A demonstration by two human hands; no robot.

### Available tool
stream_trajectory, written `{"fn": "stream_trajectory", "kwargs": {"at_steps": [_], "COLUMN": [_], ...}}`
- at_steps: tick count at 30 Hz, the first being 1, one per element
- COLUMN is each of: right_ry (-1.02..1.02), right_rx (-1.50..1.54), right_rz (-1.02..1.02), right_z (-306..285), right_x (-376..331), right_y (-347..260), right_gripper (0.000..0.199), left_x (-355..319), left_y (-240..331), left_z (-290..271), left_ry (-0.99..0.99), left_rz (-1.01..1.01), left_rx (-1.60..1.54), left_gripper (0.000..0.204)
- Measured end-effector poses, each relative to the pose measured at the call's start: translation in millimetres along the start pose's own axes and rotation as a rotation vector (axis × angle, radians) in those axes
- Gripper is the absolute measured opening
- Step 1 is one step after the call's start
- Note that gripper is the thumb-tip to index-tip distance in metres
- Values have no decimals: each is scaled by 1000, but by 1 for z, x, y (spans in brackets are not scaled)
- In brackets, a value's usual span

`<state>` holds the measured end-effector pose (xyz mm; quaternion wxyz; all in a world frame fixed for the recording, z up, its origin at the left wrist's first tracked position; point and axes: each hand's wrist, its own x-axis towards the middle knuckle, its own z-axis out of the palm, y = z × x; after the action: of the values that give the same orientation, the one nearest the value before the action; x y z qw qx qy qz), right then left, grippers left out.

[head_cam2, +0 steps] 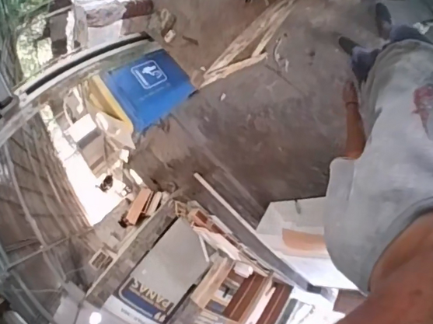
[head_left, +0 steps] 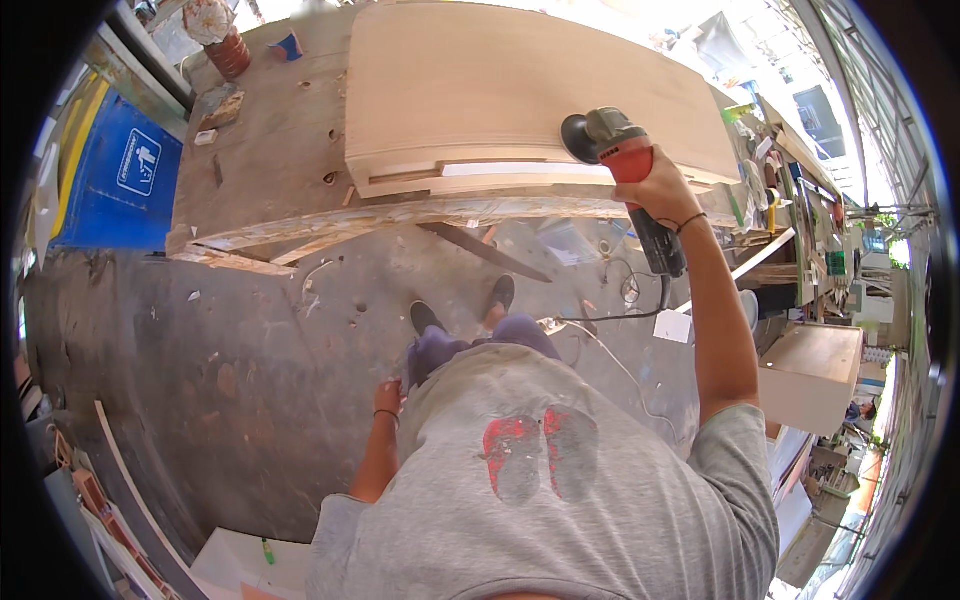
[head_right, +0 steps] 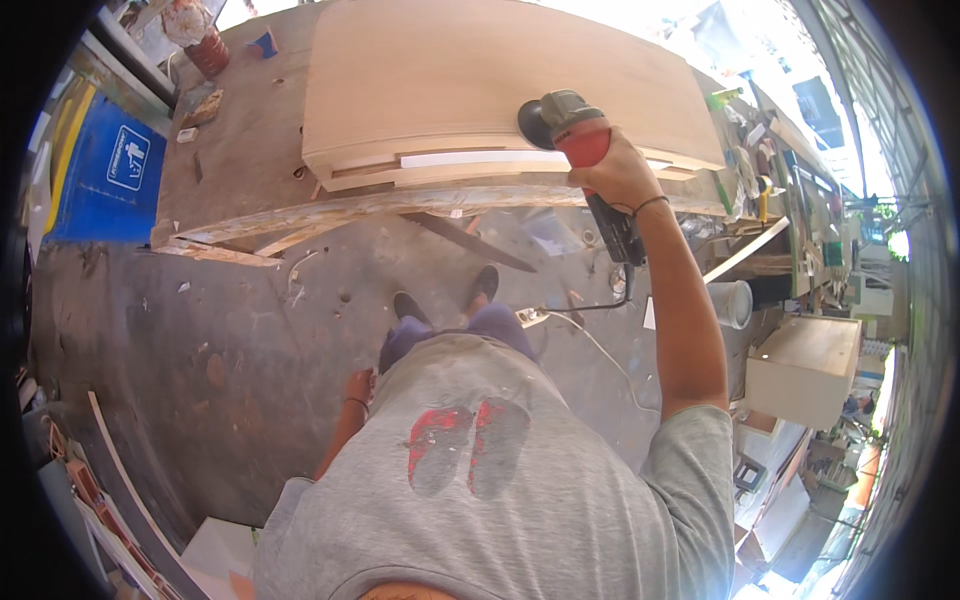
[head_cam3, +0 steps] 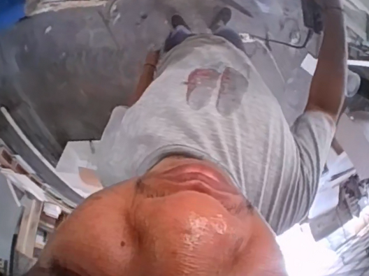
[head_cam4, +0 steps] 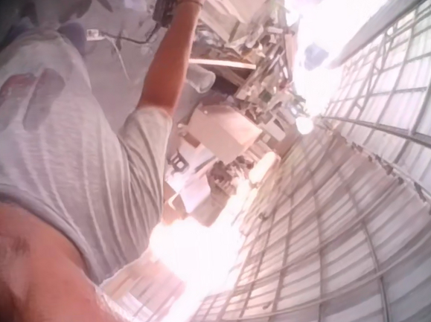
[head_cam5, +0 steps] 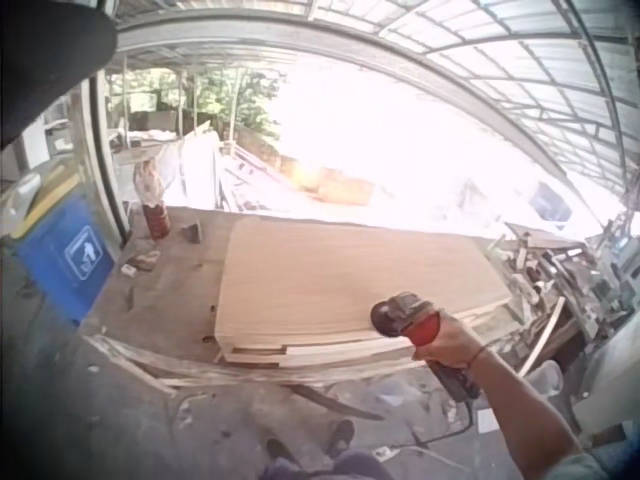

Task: The person uses a power sander on the edges of a wooden board, wipes the surface with a sanding block, and then applies glue from a bottle onto another wooden panel, spreading it with a small yellow spatula.

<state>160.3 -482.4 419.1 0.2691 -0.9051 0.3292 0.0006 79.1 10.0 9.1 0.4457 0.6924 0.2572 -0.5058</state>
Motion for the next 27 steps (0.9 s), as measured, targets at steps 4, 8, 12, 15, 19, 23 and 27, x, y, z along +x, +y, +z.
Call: {"fn": "stream_trajectory", "kwargs": {"at_steps": [4,8,12,15,19,23,27], "right_ry": [-57,-107,-167,-152,-159,-184,-211], "right_rx": [-26,-18,-88,-142,-142,-175,-182], "right_rz": [-61,-93,-114,-165,-220,-256,-297], "right_z": [8,19,34,42,52,60,67], "right_x": [0,-4,2,6,7,4,3], "right_y": [-31,-54,-77,-87,-100,-123,-141], "right_gripper": [65,65,66,67,69,71,71], "left_x": [1,-11,-1,-8,-7,-11,-15], "left_y": [-32,-38,-58,-54,-64,-71,-70], "left_z": [-8,-10,-3,7,10,9,7], "left_ry": [45,118,80,111,96,82,90], "left_rz": [-62,-82,-106,-101,-112,-117,-122], "left_rx": [-198,-222,-372,-332,-352,-285,-294], "left_gripper": [32,30,28,28,26,30,34]}}
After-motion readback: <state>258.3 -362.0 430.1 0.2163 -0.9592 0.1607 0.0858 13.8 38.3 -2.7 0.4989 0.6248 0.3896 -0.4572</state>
